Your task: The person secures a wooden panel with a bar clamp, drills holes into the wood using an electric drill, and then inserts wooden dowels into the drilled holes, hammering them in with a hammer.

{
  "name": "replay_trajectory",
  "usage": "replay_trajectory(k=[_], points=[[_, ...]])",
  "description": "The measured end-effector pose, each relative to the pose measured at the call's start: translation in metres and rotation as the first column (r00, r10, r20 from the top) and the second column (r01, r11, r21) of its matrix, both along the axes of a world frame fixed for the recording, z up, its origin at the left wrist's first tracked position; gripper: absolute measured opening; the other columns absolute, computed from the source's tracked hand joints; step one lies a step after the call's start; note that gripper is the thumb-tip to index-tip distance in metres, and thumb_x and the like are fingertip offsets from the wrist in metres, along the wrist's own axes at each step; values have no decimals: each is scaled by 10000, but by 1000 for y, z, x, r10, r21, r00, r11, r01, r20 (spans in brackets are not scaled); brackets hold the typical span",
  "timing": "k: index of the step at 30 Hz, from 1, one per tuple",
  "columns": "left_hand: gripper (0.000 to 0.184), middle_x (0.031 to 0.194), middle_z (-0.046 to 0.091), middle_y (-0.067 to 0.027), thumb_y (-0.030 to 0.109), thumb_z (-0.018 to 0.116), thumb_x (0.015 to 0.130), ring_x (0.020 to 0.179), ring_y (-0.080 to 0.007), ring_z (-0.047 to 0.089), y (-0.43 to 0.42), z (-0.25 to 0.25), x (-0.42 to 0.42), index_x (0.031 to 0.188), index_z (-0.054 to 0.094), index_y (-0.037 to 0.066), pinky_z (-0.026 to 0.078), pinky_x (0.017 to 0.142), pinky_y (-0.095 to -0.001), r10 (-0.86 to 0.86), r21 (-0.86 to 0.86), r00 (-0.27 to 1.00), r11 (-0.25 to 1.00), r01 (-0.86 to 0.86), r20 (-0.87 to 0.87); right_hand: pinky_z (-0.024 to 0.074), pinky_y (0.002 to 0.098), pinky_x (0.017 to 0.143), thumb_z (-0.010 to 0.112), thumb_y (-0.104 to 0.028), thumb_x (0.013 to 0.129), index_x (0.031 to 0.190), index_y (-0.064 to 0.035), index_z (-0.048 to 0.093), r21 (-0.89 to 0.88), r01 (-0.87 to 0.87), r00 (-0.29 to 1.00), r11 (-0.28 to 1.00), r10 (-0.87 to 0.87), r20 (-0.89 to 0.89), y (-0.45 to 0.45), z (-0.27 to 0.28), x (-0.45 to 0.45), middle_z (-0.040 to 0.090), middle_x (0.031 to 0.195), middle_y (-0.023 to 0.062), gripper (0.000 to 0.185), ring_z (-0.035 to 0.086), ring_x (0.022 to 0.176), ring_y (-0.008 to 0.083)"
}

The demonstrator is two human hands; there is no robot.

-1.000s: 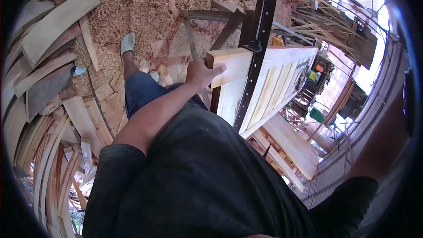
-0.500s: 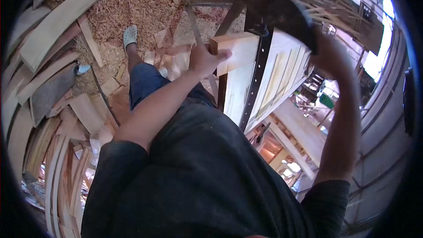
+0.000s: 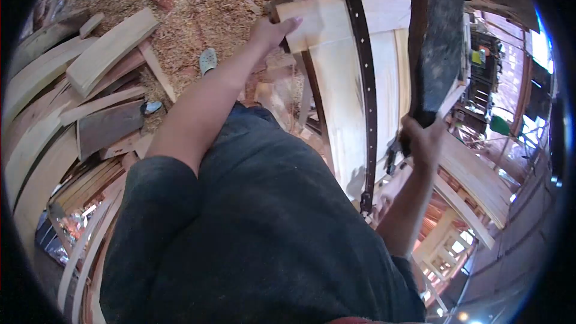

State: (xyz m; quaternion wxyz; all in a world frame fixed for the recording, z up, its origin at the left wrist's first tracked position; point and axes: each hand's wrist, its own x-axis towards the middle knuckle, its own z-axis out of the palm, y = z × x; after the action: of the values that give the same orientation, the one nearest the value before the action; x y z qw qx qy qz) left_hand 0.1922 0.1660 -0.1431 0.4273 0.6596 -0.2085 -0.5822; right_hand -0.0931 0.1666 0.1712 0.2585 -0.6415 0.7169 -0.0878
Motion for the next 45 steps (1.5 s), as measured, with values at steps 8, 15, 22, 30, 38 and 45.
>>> replay_trajectory(k=[8, 15, 22, 30, 38, 45], points=[[887, 1152, 708, -188, 730, 747, 799, 1001, -287, 713, 8, 7, -20, 1264, 664, -21, 599, 855, -398, 79, -37, 997, 996, -78, 7, 527, 311, 657, 745, -105, 701, 976, 24, 625, 220, 222, 906, 950, -284, 315, 162, -97, -138, 663, 799, 78, 326, 652, 670, 183], [838, 1005, 723, -147, 745, 740, 796, 842, -195, 710, 11, 13, -25, 1120, 713, -27, 587, 708, -341, 84, -21, 995, 996, -83, 47, 530, 325, 631, 738, -119, 695, 990, 28, 603, 260, 273, 909, 926, -337, 247, 226, -121, -185, 631, 765, 71, 357, 645, 636, 191], [797, 987, 755, -183, 718, 720, 826, 873, -283, 749, 3, -10, -17, 1094, 752, -32, 596, 754, -382, 95, -91, 990, 992, -86, 101, 527, 329, 654, 781, -121, 697, 957, -7, 616, 400, 226, 941, 888, -305, 147, 214, -164, -196, 629, 805, 43, 329, 644, 698, 169], [558, 867, 689, -36, 585, 694, 928, 696, -141, 630, 5, -20, -17, 1075, 717, 47, 478, 569, -306, 95, -166, 979, 978, -126, -180, 530, 349, 615, 785, -169, 669, 862, 47, 652, 249, 449, 872, 858, -482, 88, 180, -153, -140, 662, 718, 97, 319, 654, 636, 179], [606, 1118, 639, -28, 563, 559, 1035, 889, -112, 609, 3, -49, 7, 1321, 600, 30, 506, 719, -289, -211, -255, 969, 951, 175, -125, 559, 428, 803, 808, -389, 641, 986, 47, 702, 99, 351, 931, 931, -359, 74, 54, -134, -85, 734, 881, 229, 566, 723, 849, 376], [712, 1207, 626, -39, 621, 514, 1032, 951, -130, 616, -4, -27, 21, 1445, 475, 42, 513, 741, -291, -331, -21, 943, 944, 330, -42, 550, 456, 911, 780, -523, 755, 1134, 31, 675, 226, 343, 921, 912, -373, 110, 28, -116, -82, 723, 1076, 255, 679, 694, 1028, 406]])
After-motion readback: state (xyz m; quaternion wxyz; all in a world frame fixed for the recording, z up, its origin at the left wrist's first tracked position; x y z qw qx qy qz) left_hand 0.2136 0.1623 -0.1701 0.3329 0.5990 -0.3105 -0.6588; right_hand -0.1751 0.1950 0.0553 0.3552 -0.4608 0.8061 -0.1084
